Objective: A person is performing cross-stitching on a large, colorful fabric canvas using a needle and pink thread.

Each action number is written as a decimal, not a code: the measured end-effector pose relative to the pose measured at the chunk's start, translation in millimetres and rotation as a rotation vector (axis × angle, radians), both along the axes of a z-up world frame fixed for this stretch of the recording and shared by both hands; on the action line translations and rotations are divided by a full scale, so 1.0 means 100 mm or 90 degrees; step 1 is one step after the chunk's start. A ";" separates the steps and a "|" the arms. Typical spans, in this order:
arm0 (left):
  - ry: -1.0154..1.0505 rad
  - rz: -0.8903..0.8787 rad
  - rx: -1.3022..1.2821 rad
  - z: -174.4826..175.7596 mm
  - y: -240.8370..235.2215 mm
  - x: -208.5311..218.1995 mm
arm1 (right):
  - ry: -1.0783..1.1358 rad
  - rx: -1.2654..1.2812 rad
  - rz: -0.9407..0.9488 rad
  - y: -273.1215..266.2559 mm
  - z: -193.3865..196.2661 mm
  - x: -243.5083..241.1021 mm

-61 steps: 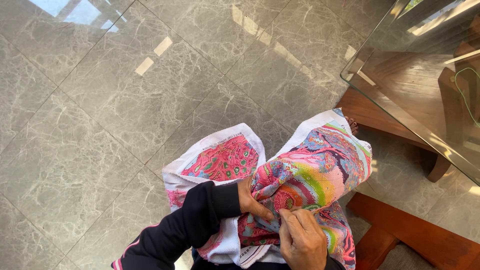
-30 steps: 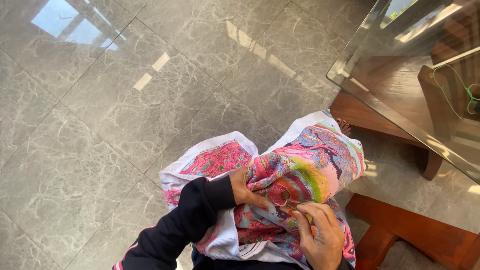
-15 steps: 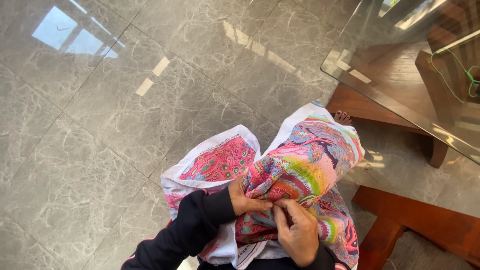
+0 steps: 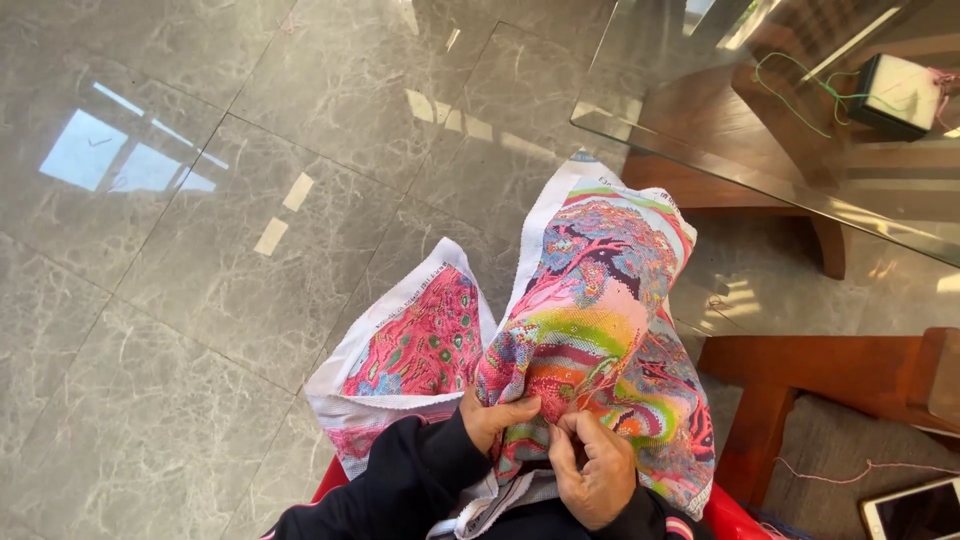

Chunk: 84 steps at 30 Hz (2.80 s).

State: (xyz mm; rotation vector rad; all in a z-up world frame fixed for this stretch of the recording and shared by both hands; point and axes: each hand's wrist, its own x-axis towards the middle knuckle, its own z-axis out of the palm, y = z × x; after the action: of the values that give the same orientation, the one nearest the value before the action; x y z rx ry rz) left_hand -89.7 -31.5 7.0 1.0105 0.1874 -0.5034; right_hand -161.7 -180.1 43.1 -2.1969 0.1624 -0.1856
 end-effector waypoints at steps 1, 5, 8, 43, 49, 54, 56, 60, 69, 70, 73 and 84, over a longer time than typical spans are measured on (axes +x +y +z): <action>0.080 0.013 -0.021 -0.02 -0.03 -0.03 | -0.027 -0.008 0.005 -0.01 0.01 -0.01; 0.116 0.002 -0.036 0.11 -0.01 -0.04 | -0.079 -0.021 0.016 -0.01 0.02 -0.04; 0.038 -0.016 -0.039 0.05 0.05 -0.08 | -0.092 0.015 0.027 -0.02 0.02 -0.07; -0.047 -0.088 -0.037 -0.20 0.09 -0.12 | -0.039 0.023 0.049 -0.04 -0.13 -0.11; 0.074 0.016 -0.067 -0.09 -0.26 -0.23 | -0.025 0.036 -0.032 -0.17 -0.09 -0.19; 0.174 -0.078 -0.106 0.21 -0.43 -0.17 | -0.052 0.048 -0.071 -0.33 -0.02 -0.32; 0.195 -0.081 -0.109 0.10 -0.45 -0.22 | -0.051 0.049 -0.066 -0.36 -0.03 -0.36; 0.066 -0.061 -0.053 -0.06 -0.41 -0.28 | -0.020 0.084 -0.071 -0.34 0.00 -0.39; -0.030 -0.107 -0.036 -0.09 -0.37 -0.29 | 0.062 0.269 -0.136 -0.35 -0.16 -0.39; -0.052 -0.104 -0.033 -0.08 -0.37 -0.29 | 0.073 0.318 -0.148 -0.35 -0.20 -0.40; -0.026 -0.072 -0.004 -0.09 -0.38 -0.31 | 0.064 0.288 -0.128 -0.35 -0.12 -0.38; -0.116 -0.070 0.036 -0.16 -0.39 -0.28 | -0.021 0.147 -0.167 -0.28 -0.09 -0.42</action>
State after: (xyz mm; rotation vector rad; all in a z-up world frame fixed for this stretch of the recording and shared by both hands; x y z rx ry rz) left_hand -118.2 -70.7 -8.9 1.1200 -0.0171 -0.5054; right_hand -204.1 -208.2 33.7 -1.9365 0.4332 -0.3313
